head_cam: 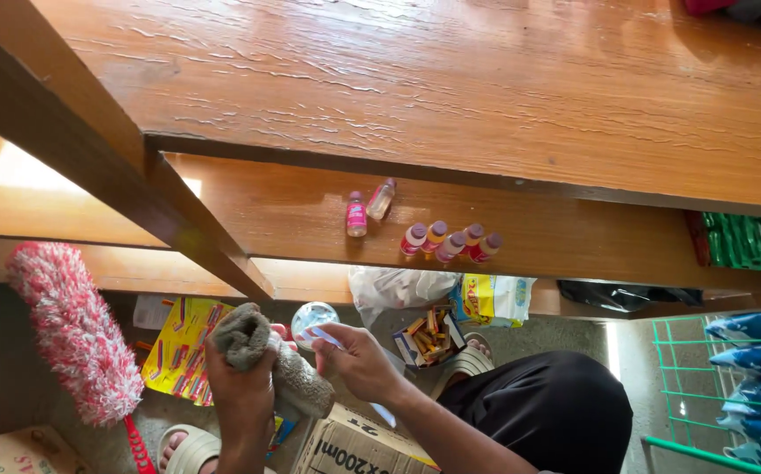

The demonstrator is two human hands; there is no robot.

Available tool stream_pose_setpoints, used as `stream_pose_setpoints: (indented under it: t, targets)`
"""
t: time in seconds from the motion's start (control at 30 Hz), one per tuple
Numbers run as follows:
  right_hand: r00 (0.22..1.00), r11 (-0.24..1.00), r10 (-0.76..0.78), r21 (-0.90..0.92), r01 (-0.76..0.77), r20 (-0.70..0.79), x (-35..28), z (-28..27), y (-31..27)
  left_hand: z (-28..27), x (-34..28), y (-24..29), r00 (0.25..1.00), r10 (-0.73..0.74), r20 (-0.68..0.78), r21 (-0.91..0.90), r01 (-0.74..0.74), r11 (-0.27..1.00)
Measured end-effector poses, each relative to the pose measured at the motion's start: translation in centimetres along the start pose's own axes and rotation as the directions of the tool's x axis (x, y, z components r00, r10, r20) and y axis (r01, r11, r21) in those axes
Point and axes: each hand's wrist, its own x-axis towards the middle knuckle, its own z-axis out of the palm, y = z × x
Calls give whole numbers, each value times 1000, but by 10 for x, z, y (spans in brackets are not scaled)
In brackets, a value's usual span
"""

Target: Cleaning and wiping down plastic tubes or glue sticks using a rag in a storage area.

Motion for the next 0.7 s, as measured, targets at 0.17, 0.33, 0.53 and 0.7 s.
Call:
stream_pose_setpoints:
  t: [0.17, 0.33, 0.53, 0.7]
  targets:
    - [1000, 1000, 26, 12, -26, -2, 4, -5, -16, -6, 5, -2, 994, 105, -8, 91, -104, 990]
    - [998, 995, 25, 95, -20, -50, 5, -10, -16, -17, 2, 7, 997, 81, 14, -61, -80, 995]
    - [993, 983, -71, -177, 54, -93, 4, -6, -32, 4, -10, 41, 996, 6, 91, -102, 3, 995]
    - [992, 990, -112, -94, 107, -54, 1, -3, -31, 12, -18, 39, 919, 269, 289, 384, -369, 846]
